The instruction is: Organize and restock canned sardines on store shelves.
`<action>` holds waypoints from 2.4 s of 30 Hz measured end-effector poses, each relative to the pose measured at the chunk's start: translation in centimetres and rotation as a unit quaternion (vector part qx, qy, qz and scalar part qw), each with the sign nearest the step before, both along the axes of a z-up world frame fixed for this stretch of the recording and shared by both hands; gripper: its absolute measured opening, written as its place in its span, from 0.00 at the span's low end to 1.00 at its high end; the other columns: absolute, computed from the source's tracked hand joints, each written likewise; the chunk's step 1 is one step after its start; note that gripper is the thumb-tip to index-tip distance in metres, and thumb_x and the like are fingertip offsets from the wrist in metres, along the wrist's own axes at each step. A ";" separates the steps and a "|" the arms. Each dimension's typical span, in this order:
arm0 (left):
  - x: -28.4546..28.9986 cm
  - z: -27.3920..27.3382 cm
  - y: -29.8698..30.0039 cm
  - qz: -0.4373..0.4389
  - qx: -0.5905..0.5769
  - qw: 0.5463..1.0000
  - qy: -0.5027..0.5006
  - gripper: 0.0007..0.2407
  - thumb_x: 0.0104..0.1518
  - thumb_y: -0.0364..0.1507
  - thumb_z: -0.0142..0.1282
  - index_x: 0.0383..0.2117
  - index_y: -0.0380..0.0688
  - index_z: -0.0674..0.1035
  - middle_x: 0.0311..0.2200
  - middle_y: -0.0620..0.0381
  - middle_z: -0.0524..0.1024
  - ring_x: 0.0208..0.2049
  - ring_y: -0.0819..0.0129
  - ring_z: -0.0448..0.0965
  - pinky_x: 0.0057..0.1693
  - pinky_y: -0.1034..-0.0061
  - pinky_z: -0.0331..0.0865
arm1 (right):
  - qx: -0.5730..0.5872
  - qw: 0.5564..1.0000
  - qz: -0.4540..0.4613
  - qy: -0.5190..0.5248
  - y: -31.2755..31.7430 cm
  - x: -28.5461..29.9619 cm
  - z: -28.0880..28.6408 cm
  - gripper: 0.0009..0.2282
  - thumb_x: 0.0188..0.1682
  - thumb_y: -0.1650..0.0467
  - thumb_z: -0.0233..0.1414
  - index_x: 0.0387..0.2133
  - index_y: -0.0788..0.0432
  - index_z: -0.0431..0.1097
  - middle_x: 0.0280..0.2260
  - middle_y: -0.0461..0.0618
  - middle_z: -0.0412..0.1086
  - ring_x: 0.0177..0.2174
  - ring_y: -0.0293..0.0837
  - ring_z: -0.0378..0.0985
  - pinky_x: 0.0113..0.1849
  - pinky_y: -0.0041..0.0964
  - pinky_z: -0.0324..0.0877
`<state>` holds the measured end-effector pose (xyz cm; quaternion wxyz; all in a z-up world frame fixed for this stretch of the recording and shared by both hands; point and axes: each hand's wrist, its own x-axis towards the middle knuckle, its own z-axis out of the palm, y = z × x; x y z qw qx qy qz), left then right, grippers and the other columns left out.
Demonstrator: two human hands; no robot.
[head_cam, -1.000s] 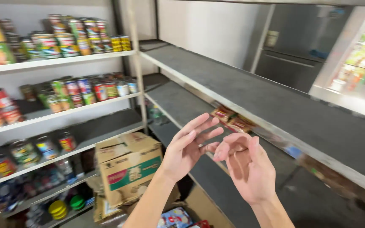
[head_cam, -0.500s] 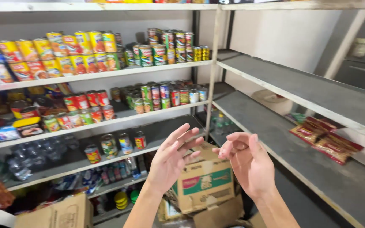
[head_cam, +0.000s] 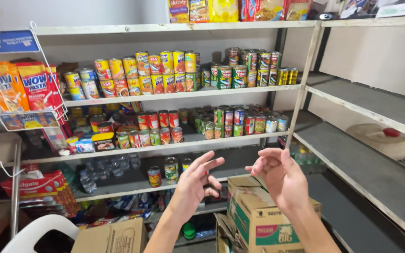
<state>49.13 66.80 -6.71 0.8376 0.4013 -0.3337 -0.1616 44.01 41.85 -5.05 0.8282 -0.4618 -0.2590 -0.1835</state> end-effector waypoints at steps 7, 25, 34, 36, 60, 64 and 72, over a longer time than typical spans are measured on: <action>5.6 -0.4 -0.3 0.025 0.020 0.999 0.006 0.25 0.65 0.37 0.47 0.67 0.39 0.64 0.64 0.43 0.69 0.33 0.70 0.77 0.41 0.72 0.76 | -0.008 1.000 0.021 -0.003 -0.8 6.3 -0.1 0.24 0.63 0.58 0.36 0.44 0.68 0.71 0.29 0.57 0.71 0.34 0.52 0.75 0.50 0.60 0.69; 26.2 1.6 -11.7 0.010 0.011 1.000 -0.021 0.26 0.64 0.37 0.50 0.67 0.40 0.65 0.63 0.43 0.71 0.25 0.75 0.73 0.40 0.68 0.78 | -0.020 1.000 0.015 0.003 -10.8 24.7 2.6 0.23 0.64 0.59 0.35 0.44 0.68 0.71 0.31 0.58 0.73 0.36 0.52 0.74 0.46 0.52 0.69; 32.5 2.7 -13.3 0.008 0.012 1.000 -0.006 0.26 0.63 0.38 0.50 0.67 0.41 0.64 0.63 0.44 0.70 0.25 0.75 0.72 0.40 0.69 0.77 | -0.032 0.999 0.022 0.015 -11.6 31.9 3.0 0.23 0.64 0.60 0.35 0.45 0.68 0.71 0.31 0.58 0.73 0.35 0.52 0.75 0.44 0.50 0.70; 34.3 2.4 -13.3 0.005 0.004 1.000 -0.018 0.26 0.64 0.38 0.50 0.67 0.39 0.63 0.63 0.42 0.70 0.27 0.74 0.73 0.40 0.70 0.76 | -0.040 0.999 0.019 0.014 -11.3 33.3 2.9 0.22 0.63 0.60 0.35 0.44 0.68 0.71 0.31 0.58 0.73 0.34 0.52 0.75 0.44 0.50 0.71; 53.6 9.2 -14.9 0.309 0.137 0.910 -0.241 0.23 0.57 0.28 0.56 0.62 0.39 0.70 0.56 0.50 0.77 0.51 0.63 0.80 0.52 0.68 0.76 | -0.236 0.955 -0.164 -0.073 -5.7 54.3 14.0 0.17 0.61 0.64 0.40 0.45 0.68 0.70 0.31 0.53 0.74 0.33 0.42 0.77 0.39 0.37 0.73; 55.2 8.8 -16.1 0.429 0.168 0.812 -0.360 0.23 0.57 0.25 0.58 0.60 0.35 0.69 0.56 0.42 0.72 0.58 0.49 0.72 0.62 0.61 0.66 | -0.300 0.924 -0.224 -0.075 -5.2 57.2 16.4 0.15 0.60 0.65 0.42 0.45 0.65 0.71 0.31 0.49 0.75 0.33 0.37 0.77 0.39 0.33 0.73; 57.1 9.2 -17.1 0.504 0.252 0.711 -0.421 0.30 0.46 0.14 0.53 0.61 0.22 0.62 0.62 0.33 0.61 0.60 0.37 0.62 0.64 0.53 0.58 | -0.506 0.781 -0.362 -0.051 -1.6 60.5 19.2 0.10 0.49 0.71 0.53 0.40 0.63 0.75 0.33 0.51 0.79 0.31 0.43 0.81 0.36 0.37 0.76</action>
